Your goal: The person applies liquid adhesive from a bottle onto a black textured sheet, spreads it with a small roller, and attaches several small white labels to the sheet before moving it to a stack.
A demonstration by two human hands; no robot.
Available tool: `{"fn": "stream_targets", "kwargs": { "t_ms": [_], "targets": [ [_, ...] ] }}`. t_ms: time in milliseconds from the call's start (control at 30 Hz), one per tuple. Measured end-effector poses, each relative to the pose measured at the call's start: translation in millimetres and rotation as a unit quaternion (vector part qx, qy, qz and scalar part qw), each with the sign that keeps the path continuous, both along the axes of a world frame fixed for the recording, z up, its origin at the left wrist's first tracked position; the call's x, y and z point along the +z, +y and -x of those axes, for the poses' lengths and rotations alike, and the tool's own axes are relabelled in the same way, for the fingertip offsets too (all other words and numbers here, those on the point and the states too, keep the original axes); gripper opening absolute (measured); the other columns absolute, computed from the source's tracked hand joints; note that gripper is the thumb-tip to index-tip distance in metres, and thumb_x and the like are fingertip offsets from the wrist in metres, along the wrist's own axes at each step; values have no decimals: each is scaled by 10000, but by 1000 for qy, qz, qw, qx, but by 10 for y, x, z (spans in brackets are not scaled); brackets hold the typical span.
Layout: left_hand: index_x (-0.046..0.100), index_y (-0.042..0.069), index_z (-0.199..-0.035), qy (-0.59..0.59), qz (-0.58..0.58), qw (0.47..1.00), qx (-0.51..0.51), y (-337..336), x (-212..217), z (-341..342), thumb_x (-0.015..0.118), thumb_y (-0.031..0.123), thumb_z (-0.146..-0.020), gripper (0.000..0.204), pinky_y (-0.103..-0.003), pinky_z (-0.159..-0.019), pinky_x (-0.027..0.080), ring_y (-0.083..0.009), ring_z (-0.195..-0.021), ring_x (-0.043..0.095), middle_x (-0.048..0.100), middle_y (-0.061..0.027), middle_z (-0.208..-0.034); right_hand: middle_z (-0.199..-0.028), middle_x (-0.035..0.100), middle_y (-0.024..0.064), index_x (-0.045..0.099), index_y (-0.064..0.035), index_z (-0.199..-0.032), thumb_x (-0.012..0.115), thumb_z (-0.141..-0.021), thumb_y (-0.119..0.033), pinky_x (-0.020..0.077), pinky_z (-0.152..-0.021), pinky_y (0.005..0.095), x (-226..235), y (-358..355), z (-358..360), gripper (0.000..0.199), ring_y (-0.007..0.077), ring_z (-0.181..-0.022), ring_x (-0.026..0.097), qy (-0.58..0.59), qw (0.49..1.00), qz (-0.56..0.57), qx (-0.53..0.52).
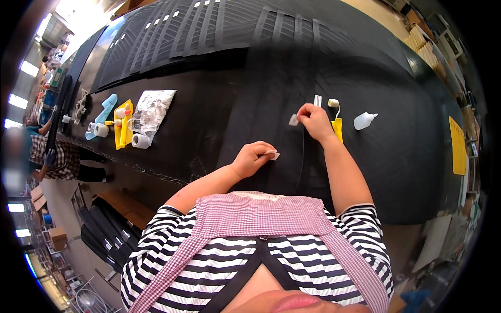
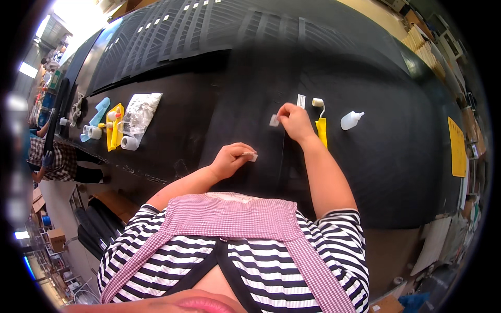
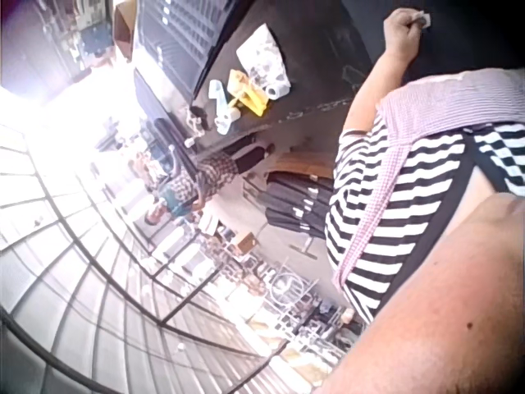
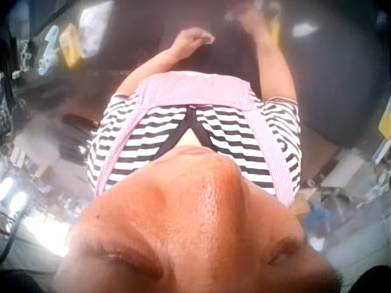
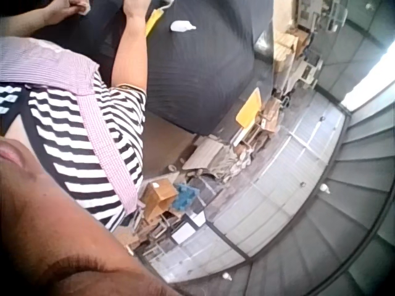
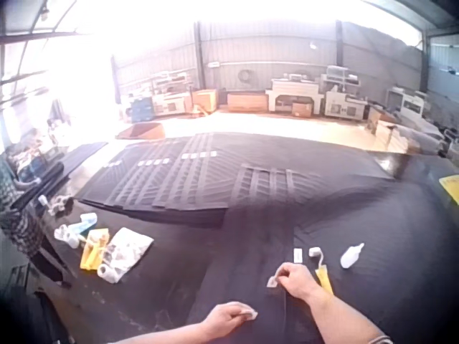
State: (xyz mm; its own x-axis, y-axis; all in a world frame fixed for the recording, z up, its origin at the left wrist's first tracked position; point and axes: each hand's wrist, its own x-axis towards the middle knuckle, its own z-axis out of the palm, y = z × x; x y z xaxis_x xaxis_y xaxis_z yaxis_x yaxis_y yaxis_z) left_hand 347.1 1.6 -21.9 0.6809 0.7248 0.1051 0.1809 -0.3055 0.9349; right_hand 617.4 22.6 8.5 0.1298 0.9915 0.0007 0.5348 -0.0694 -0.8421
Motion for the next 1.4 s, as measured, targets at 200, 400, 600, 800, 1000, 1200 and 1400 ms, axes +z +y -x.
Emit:
{"fn": "stream_targets", "kwargs": {
  "t_ms": [200,400,600,800,1000,1200,1400],
  "targets": [
    [729,47,-935,-25,-107,994,-18,1,-65,-6,699,35,-863,79,-316,-798,566,-249,-927,692,708,-91,-1114,-930,627,123,694,-44,-773,731,-787,-85,515,-781,394,-164,403,-71,58,319,-873,641,-143,981,-111,-68],
    [733,65,-940,-26,-126,992,-18,16,-94,6,704,18,-831,122,-321,-799,567,-237,-923,691,701,-76,-1127,-923,632,114,698,-52,-765,740,-777,-80,523,-796,403,-280,619,-120,51,321,-894,642,-175,973,-129,-80],
    [734,64,-933,-27,-112,993,-14,29,-92,10,711,19,-825,119,-318,-793,567,-236,-916,693,702,-79,-1129,-921,635,109,702,-55,-767,730,-781,-79,523,-808,401,-316,667,-122,40,316,-906,644,-180,972,-117,-96],
    [733,60,-928,-27,-108,994,-17,44,-89,1,713,21,-825,112,-315,-790,568,-238,-913,696,702,-86,-1132,-862,608,91,672,-52,-757,753,-749,-75,510,-732,385,-379,670,-107,85,299,-818,632,-214,957,-170,-101],
    [732,59,-926,-29,-92,995,-12,36,-78,6,704,20,-839,99,-316,-787,570,-243,-896,700,702,-91,-1134,-926,633,98,695,-75,-762,742,-781,-97,522,-827,406,-359,660,-61,56,313,-934,638,-227,957,-141,-109],
    [730,52,-928,-29,-83,996,-16,36,-69,12,692,14,-845,99,-318,-789,571,-243,-904,700,700,-100,-1140,-937,611,91,690,-83,-773,750,-778,-89,514,-819,410,-341,646,-14,60,306,-947,621,-224,955,-149,-129],
    [730,49,-930,-38,-75,996,-17,25,-84,15,687,11,-844,103,-319,-790,570,-247,-901,699,699,-101,-1141,-945,587,73,716,-86,-802,799,-750,-121,495,-838,382,-164,522,12,103,287,-930,581,-282,931,-210,-96]
  ]
}}
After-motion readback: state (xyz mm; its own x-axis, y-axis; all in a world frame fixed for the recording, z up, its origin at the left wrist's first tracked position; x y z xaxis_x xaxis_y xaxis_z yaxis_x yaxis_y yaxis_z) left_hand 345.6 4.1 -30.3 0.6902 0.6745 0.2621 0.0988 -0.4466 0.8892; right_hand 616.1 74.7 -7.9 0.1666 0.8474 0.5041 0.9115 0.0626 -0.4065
